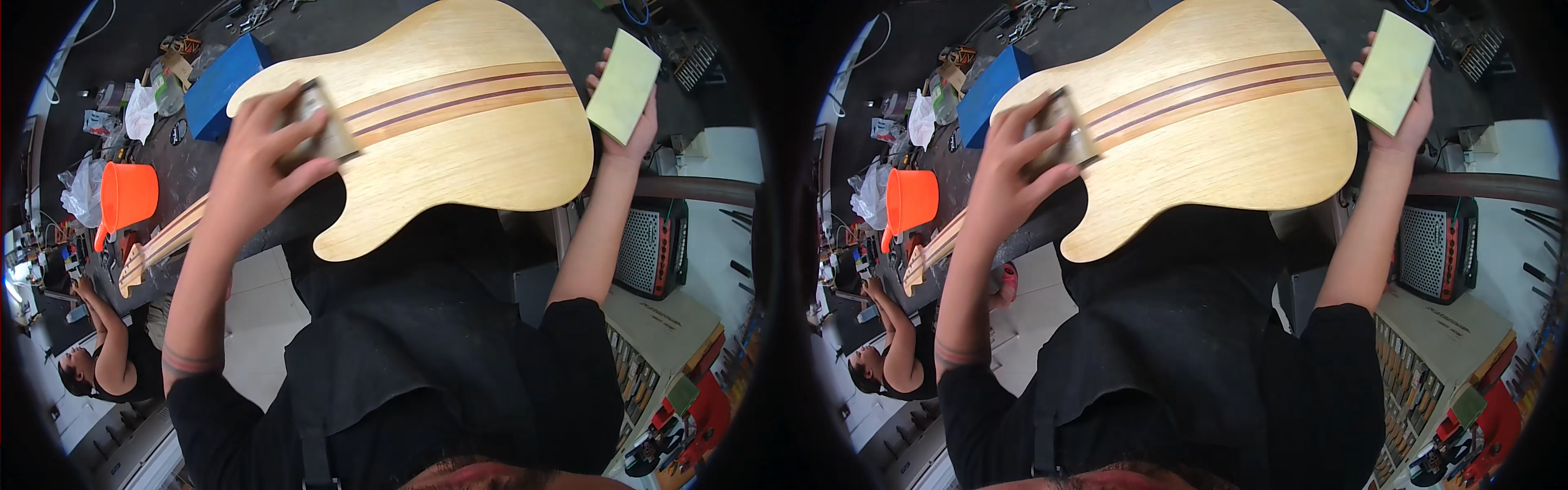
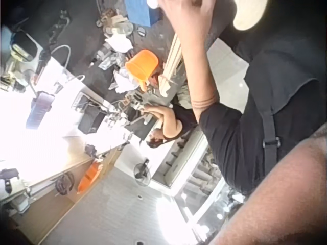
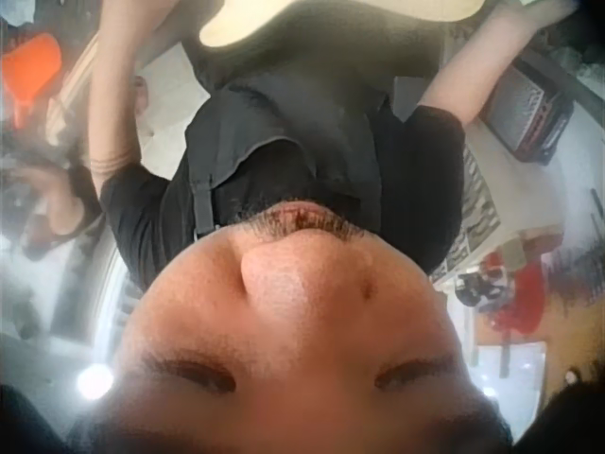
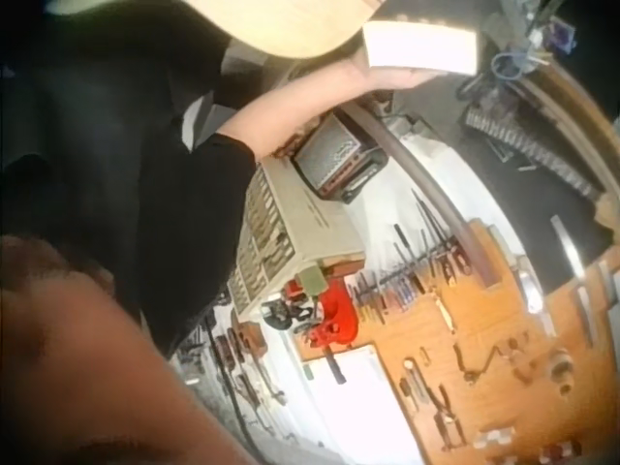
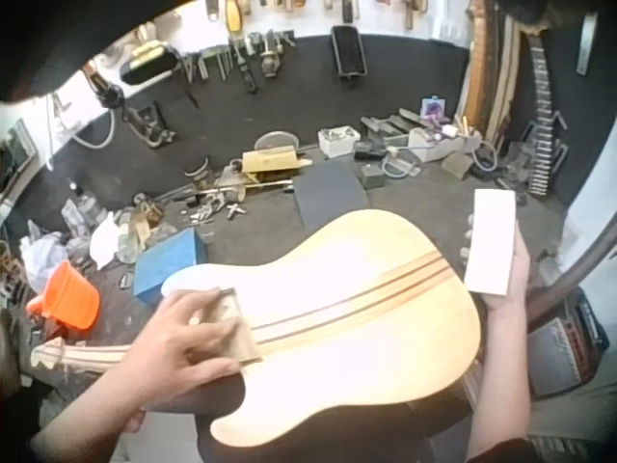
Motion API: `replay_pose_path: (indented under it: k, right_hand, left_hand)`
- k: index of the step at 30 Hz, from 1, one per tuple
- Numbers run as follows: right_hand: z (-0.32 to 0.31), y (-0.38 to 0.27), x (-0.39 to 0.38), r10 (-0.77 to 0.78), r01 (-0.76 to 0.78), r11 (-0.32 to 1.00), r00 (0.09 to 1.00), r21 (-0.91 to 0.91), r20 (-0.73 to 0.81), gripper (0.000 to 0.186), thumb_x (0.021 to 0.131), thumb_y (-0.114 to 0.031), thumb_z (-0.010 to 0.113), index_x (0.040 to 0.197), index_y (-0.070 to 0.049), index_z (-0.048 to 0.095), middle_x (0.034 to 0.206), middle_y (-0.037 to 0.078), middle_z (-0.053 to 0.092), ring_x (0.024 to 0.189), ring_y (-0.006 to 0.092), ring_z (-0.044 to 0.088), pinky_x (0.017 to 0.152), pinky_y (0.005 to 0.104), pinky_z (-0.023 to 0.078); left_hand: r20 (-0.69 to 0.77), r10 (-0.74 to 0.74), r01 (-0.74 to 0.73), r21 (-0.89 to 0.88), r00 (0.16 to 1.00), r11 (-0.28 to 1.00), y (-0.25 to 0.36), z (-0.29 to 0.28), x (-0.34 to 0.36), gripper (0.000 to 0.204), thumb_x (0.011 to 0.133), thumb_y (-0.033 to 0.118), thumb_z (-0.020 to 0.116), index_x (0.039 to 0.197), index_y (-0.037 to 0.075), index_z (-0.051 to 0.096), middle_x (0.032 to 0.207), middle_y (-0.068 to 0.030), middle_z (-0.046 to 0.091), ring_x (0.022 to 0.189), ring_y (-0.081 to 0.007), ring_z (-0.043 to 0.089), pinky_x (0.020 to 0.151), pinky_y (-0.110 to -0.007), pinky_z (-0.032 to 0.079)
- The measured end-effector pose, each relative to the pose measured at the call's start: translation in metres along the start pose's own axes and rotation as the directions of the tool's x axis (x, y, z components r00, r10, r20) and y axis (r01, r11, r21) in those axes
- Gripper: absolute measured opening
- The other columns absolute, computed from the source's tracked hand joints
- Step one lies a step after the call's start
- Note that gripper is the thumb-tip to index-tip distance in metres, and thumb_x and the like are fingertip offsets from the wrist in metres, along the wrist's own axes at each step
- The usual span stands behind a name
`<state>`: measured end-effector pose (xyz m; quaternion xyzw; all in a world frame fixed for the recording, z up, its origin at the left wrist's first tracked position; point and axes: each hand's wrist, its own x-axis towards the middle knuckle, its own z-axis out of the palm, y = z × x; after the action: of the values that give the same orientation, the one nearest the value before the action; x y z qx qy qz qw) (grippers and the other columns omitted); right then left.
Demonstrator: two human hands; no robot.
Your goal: The person sands the back of a guitar neck and the body of a wooden guitar using sandpaper and a sanding block, occasionally wiping the surface with a cloth.
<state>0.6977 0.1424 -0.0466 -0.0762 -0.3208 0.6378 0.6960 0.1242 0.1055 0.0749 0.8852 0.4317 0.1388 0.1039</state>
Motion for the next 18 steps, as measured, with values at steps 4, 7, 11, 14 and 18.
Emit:
replay_pose_path:
  k: [4, 7, 11, 14, 18]
  right_hand:
    - [0.000, 0.008, 0.009, 0.015, -0.014, 0.990, 1.000, 0.138, -0.006, 0.070, 0.126, -0.046, 0.039, 0.173, 0.005, 0.048, 0.165, 0.034, 0.058, 0.131, 0.0419, 0.062, 0.108, 0.0535, 0.052]
    - [0.003, 0.004, 0.007, -0.010, 0.025, 0.978, 0.997, 0.206, -0.073, 0.066, 0.123, -0.042, 0.046, 0.168, 0.006, 0.055, 0.160, 0.034, 0.060, 0.128, 0.0407, 0.062, 0.106, 0.0499, 0.051]
    - [-0.007, -0.005, 0.004, -0.093, 0.125, 0.954, 0.987, 0.274, -0.128, 0.063, 0.119, -0.038, 0.052, 0.163, 0.007, 0.060, 0.153, 0.032, 0.064, 0.125, 0.0395, 0.062, 0.103, 0.0481, 0.049]
    - [-0.005, -0.001, -0.004, -0.162, 0.196, 0.927, 0.978, 0.320, -0.130, 0.063, 0.116, -0.040, 0.055, 0.159, 0.007, 0.063, 0.150, 0.033, 0.065, 0.125, 0.0401, 0.063, 0.104, 0.0497, 0.048]
    - [-0.007, -0.001, -0.006, -0.163, 0.201, 0.936, 0.975, 0.291, -0.148, 0.063, 0.118, -0.041, 0.051, 0.158, 0.006, 0.064, 0.149, 0.034, 0.066, 0.125, 0.0418, 0.064, 0.106, 0.0530, 0.048]
  left_hand:
    - [-0.126, 0.208, -0.218, -0.065, 0.970, 0.974, 0.063, 0.080, 0.117, 0.051, 0.099, 0.043, 0.092, 0.139, 0.012, 0.083, 0.155, -0.0261, 0.067, 0.148, -0.0455, 0.059, 0.123, -0.057, 0.053]
    - [-0.081, 0.241, -0.242, -0.003, 0.967, 0.970, 0.108, 0.106, 0.190, 0.052, 0.102, 0.051, 0.089, 0.134, 0.010, 0.083, 0.149, -0.0246, 0.070, 0.145, -0.0432, 0.061, 0.122, -0.055, 0.053]
    - [-0.024, 0.236, -0.237, -0.085, 0.971, 0.968, 0.081, 0.087, 0.154, 0.050, 0.100, 0.046, 0.091, 0.133, 0.009, 0.083, 0.153, -0.0250, 0.068, 0.146, -0.0444, 0.060, 0.124, -0.055, 0.052]
    - [0.012, 0.087, -0.086, -0.028, 0.996, 0.996, 0.030, 0.024, 0.053, 0.053, 0.091, 0.037, 0.098, 0.134, 0.009, 0.085, 0.161, -0.0243, 0.065, 0.149, -0.0452, 0.059, 0.125, -0.055, 0.051]
    - [0.037, -0.046, 0.044, 0.046, 0.998, 0.998, 0.012, -0.004, 0.006, 0.056, 0.084, 0.031, 0.102, 0.133, 0.009, 0.087, 0.169, -0.0210, 0.063, 0.148, -0.0457, 0.060, 0.125, -0.056, 0.051]
